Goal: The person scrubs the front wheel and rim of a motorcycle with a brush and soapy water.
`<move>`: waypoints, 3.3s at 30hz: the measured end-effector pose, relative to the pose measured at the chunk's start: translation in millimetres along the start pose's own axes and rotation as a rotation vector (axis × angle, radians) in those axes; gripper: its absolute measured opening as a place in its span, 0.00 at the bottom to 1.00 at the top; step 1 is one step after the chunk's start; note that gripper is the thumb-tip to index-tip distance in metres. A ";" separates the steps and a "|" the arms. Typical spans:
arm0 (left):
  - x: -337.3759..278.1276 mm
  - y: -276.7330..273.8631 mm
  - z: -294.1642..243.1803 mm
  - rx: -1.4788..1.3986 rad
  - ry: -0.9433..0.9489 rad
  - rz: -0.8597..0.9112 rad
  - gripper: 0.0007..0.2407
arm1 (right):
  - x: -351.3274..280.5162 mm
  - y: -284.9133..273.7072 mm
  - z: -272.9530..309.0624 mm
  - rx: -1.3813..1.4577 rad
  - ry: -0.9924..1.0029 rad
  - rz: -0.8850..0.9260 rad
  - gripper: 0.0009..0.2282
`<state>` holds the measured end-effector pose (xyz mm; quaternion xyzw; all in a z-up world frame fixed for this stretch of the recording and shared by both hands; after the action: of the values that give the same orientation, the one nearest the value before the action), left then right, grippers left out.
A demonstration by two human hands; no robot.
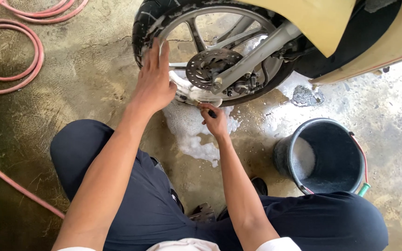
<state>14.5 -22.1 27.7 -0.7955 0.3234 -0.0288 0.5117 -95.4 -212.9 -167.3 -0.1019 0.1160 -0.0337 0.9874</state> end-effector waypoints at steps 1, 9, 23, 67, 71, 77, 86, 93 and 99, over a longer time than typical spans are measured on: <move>-7.0 2.1 -2.5 0.003 0.002 0.000 0.43 | -1.1 1.3 -4.4 0.002 -0.002 -0.002 0.11; 12.8 60.0 5.9 0.198 0.202 0.171 0.33 | -14.7 -38.9 -16.0 0.122 -0.012 -0.327 0.09; 26.5 133.1 -134.2 0.264 0.541 0.333 0.30 | -145.4 -165.1 58.7 0.093 -0.008 -0.639 0.09; 19.7 195.4 -244.7 0.186 0.877 0.324 0.36 | -262.8 -289.8 20.3 -0.430 0.528 -0.801 0.11; 32.0 198.0 -239.8 0.159 0.885 0.247 0.40 | -260.4 -298.3 28.6 -0.472 0.531 -0.769 0.11; 26.6 184.3 -220.9 0.151 0.910 0.193 0.42 | -257.7 -289.7 11.7 -0.548 0.618 -0.709 0.10; -14.8 78.6 -190.1 0.064 0.766 0.163 0.39 | -199.6 -235.7 150.1 -0.528 0.294 -0.547 0.10; -45.2 0.5 -150.2 -0.023 0.599 0.008 0.37 | -137.4 -168.7 255.2 -0.676 0.038 -0.249 0.11; -59.9 -33.8 -109.2 -0.156 0.422 -0.171 0.32 | -107.2 -115.3 324.4 -0.757 -0.088 0.026 0.10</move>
<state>-57.5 -67.4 124.8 -0.8334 0.3558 -0.2125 0.3655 -127.9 -253.1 189.6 -0.4594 0.0792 0.0283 0.8842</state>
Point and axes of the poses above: each hand's wrist, its own x-axis towards the middle knuckle, its own y-axis out of the palm, z = x × y, the point moved 3 cm from there along x, towards the middle knuckle, and after that the axes turned 13 degrees about z, right-handed, at the moved point
